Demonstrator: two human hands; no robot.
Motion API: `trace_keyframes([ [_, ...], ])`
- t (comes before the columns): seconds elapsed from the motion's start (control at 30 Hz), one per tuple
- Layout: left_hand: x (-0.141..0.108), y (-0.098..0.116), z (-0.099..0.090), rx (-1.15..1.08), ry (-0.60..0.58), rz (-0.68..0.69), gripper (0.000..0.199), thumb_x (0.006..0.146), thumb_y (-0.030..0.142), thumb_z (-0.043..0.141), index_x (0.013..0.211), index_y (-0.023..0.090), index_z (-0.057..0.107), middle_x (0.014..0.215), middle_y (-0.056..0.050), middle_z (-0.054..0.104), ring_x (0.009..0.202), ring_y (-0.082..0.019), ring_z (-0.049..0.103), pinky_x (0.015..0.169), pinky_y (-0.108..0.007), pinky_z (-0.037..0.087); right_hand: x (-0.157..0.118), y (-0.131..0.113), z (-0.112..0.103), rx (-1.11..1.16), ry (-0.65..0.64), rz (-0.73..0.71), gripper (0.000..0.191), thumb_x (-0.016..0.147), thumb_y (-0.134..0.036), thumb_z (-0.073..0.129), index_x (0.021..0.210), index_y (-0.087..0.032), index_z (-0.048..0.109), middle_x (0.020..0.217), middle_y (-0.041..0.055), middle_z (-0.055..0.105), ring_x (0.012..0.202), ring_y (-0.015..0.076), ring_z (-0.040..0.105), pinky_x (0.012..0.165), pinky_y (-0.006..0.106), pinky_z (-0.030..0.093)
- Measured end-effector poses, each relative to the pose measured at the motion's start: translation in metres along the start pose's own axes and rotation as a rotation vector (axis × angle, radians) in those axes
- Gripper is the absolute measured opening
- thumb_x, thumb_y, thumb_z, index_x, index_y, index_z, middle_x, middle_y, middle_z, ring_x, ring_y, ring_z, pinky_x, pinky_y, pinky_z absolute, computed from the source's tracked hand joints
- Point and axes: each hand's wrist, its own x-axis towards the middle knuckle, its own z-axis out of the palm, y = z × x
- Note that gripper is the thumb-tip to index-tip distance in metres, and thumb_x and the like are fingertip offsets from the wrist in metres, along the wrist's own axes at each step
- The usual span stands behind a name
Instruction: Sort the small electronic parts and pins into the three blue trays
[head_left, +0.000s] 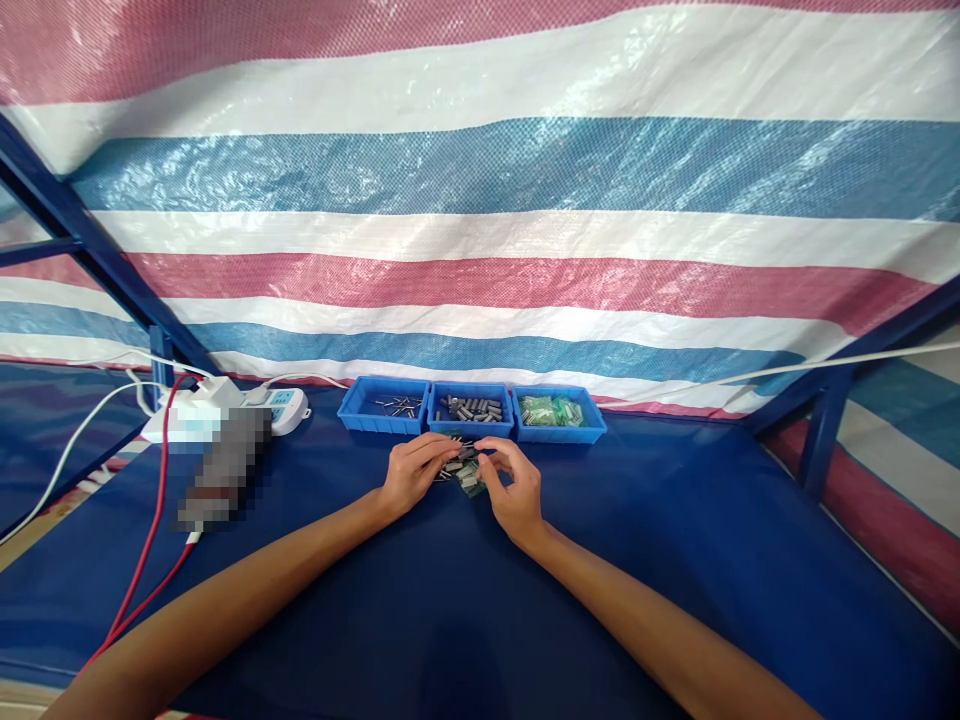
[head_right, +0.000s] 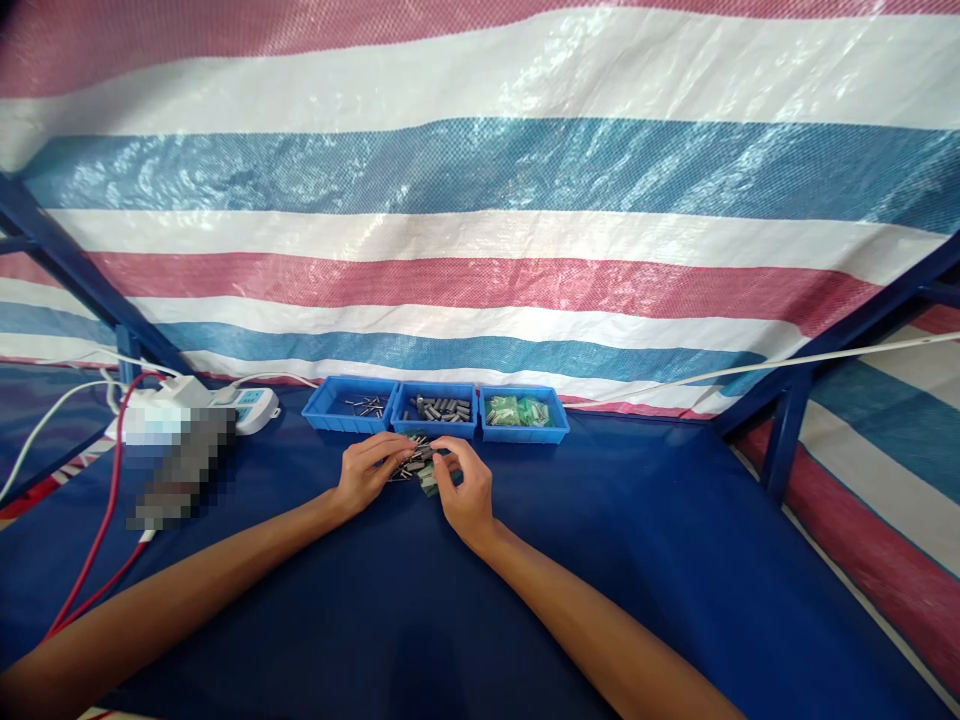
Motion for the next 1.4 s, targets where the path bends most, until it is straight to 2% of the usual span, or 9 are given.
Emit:
trace_keyframes([
  [0.77,-0.0021,-0.0015,-0.0011,-0.037,0.005,-0.034,0.015,0.088,0.018,0.056,0.095,0.017,0.069,0.088,-0.005,0.071,0.08,-0.014,0.066,0.072,-0.024,0.054,-0.0012,-0.0033,0.0001,-0.017,-0.001,-0.044,0.02,0.09,-0.019,0.048,0.107,-0.022,0.058,0.1,0.0047,0.067,0.064,0.0125,0.065,0.063,0.026,0.054],
  [1.0,-0.0024,-0.001,-0.0027,0.014,0.035,0.002,0.016,0.089,0.019,0.054,0.096,0.017,0.069,0.089,-0.006,0.07,0.08,-0.015,0.066,0.073,-0.025,0.055,-0.0014,-0.0034,-0.0008,-0.016,-0.019,-0.052,0.022,0.091,-0.021,0.046,0.109,-0.022,0.058,0.103,0.0056,0.067,0.066,0.0135,0.064,0.064,0.028,0.055],
  [1.4,-0.006,-0.0035,-0.0024,0.039,0.046,0.011,0.019,0.087,0.012,0.056,0.1,0.019,0.069,0.091,-0.005,0.069,0.081,-0.013,0.066,0.071,-0.022,0.053,-0.0022,-0.0017,0.0003,-0.031,-0.01,-0.071,0.023,0.09,-0.018,0.047,0.109,-0.022,0.058,0.101,0.0048,0.067,0.067,0.013,0.065,0.065,0.028,0.055],
])
